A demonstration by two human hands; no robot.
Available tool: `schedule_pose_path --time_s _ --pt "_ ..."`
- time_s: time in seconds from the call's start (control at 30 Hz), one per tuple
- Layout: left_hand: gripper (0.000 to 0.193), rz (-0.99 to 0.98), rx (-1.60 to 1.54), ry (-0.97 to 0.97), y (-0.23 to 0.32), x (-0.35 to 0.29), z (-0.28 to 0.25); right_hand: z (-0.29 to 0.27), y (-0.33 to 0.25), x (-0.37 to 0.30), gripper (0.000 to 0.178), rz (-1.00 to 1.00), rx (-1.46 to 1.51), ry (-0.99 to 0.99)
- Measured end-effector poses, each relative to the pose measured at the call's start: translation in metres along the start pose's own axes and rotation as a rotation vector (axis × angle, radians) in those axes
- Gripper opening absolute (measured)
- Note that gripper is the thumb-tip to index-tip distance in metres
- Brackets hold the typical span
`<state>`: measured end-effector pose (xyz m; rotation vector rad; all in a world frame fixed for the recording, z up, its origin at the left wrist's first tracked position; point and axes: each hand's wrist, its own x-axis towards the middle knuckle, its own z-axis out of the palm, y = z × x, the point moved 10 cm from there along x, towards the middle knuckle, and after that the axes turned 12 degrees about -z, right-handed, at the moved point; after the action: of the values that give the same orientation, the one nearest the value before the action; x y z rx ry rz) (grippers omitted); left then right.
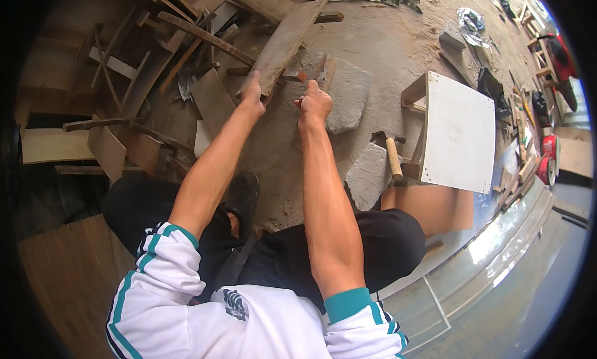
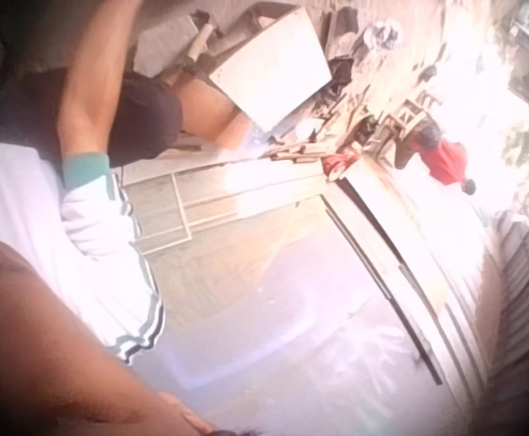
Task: The person sits on the floor in a cluttered workshop and uses a hand saw to cut a rectangular piece of wood. They then use a sanding block to smooth the edges of the cut piece.
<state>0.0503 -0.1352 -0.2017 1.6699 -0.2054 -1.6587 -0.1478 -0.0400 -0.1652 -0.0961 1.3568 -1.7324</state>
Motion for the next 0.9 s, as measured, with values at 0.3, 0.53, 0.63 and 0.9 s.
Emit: schedule_pose_path --time_s 0.3,0.53,0.63,0.9 --pt "0.041 -0.238 -0.291 -0.223 -0.017 -0.012 0.026 -0.014 -0.020 0.016 0.031 -0.150 -0.151 -0.053" --pt "0.043 -0.200 -0.379 -0.222 -0.023 -0.014 0.031 -0.042 -0.035 0.021 0.025 -0.205 -0.154 0.014" --pt "0.039 -0.191 -0.341 -0.248 -0.021 -0.015 0.030 -0.046 -0.035 0.021 0.022 -0.213 -0.127 0.007" --pt "0.045 -0.189 -0.312 -0.206 -0.015 -0.015 0.024 -0.057 -0.040 0.017 0.020 -0.210 -0.248 -0.025"
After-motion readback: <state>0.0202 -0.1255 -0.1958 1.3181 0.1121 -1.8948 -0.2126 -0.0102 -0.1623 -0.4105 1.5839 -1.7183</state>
